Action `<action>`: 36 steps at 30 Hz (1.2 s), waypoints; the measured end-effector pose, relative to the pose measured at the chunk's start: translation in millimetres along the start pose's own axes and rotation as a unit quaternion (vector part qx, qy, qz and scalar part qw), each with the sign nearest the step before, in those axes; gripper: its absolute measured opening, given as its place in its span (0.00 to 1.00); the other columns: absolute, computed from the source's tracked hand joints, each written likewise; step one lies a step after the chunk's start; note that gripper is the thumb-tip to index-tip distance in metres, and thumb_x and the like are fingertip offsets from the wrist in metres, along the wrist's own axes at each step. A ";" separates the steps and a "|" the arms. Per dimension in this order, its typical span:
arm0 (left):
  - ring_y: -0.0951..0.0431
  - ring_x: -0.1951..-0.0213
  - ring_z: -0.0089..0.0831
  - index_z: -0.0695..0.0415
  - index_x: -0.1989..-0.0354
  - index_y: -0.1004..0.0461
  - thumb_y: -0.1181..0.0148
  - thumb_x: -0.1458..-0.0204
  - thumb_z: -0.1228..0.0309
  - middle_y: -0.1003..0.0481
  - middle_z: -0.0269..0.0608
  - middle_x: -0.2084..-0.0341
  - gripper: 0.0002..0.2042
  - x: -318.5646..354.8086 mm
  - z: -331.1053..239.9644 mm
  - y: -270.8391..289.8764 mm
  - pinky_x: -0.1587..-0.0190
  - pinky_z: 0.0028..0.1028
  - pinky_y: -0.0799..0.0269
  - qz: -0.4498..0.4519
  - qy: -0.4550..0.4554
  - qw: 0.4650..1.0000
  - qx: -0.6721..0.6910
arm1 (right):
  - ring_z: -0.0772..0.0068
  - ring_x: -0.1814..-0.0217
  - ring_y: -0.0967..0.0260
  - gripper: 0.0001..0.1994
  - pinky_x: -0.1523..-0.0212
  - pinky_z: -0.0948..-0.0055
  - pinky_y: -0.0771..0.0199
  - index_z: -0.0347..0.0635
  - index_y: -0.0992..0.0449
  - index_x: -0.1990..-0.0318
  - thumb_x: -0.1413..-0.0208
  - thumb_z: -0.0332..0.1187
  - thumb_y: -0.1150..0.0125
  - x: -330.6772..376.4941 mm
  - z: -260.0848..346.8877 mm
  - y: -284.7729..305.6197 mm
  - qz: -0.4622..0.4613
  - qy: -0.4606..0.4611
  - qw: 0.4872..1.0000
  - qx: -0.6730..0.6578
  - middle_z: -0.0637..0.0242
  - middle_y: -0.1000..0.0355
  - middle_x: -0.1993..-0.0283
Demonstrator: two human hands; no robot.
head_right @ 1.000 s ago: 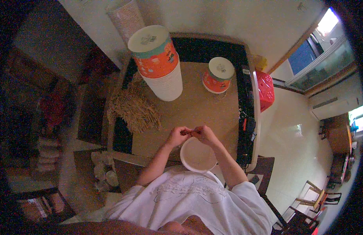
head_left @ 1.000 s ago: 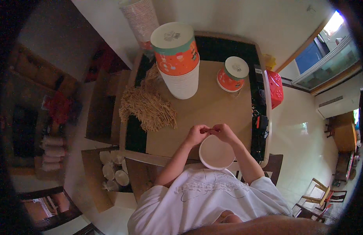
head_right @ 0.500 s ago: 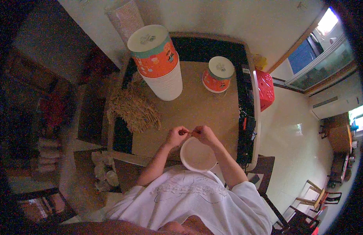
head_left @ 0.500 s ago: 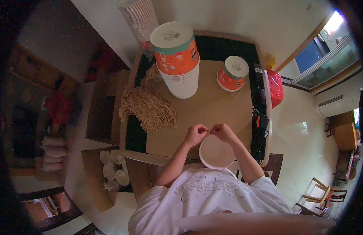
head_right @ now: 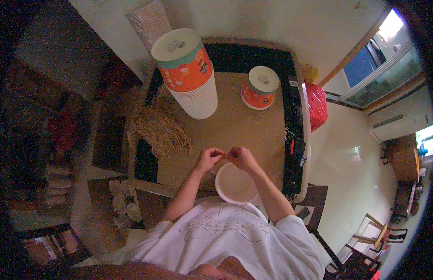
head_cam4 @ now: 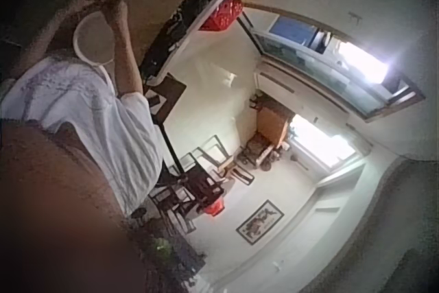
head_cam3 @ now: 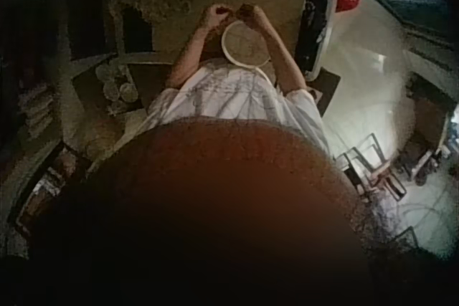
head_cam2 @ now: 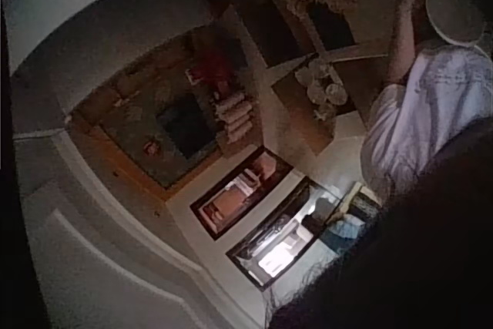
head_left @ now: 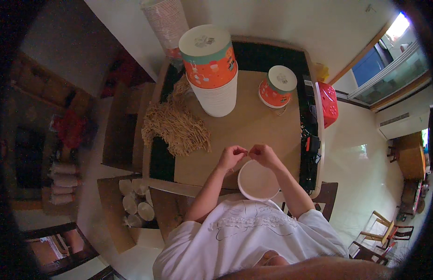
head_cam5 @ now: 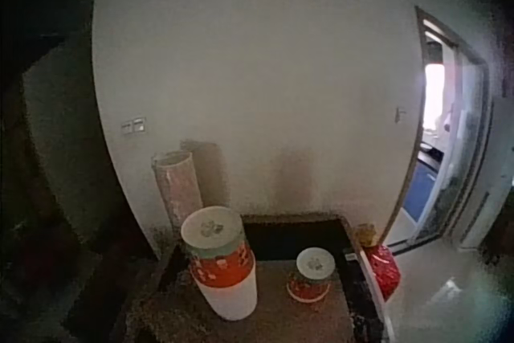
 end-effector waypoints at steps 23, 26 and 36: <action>0.34 0.80 0.15 0.58 0.70 0.25 0.46 0.52 0.69 0.27 0.30 0.79 0.06 -3.8 -7.9 -3.3 0.79 0.17 0.39 -0.022 0.085 0.994 0.062 | 0.80 0.79 0.36 0.08 0.75 0.78 0.36 0.37 0.28 0.75 0.54 0.33 0.47 -0.3 2.5 0.5 -0.018 -0.016 1.000 -0.002 0.67 0.31 0.81; 0.35 0.83 0.14 0.58 0.72 0.26 0.46 0.52 0.69 0.27 0.30 0.81 0.06 -2.9 -6.2 -4.6 0.83 0.16 0.41 -0.016 0.057 0.998 0.030 | 0.80 0.79 0.36 0.08 0.76 0.78 0.36 0.36 0.28 0.75 0.54 0.33 0.47 -0.2 0.4 0.1 -0.012 -0.030 0.999 0.000 0.66 0.31 0.81; 0.30 0.76 0.37 0.61 0.76 0.33 0.50 0.56 0.76 0.30 0.42 0.81 0.02 -9.3 -5.8 -20.9 0.72 0.32 0.35 -0.165 -0.253 0.923 -0.237 | 0.61 0.77 0.33 0.08 0.74 0.67 0.34 0.41 0.29 0.74 0.56 0.35 0.46 1.7 8.4 -1.8 -0.040 0.007 0.997 0.070 0.56 0.31 0.78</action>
Point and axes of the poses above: each hand's wrist, its own x-axis away from the middle knuckle, its own y-axis out of the back of the hand, z = x × y, the point moved 2 cm from there along -x, towards the middle knuckle
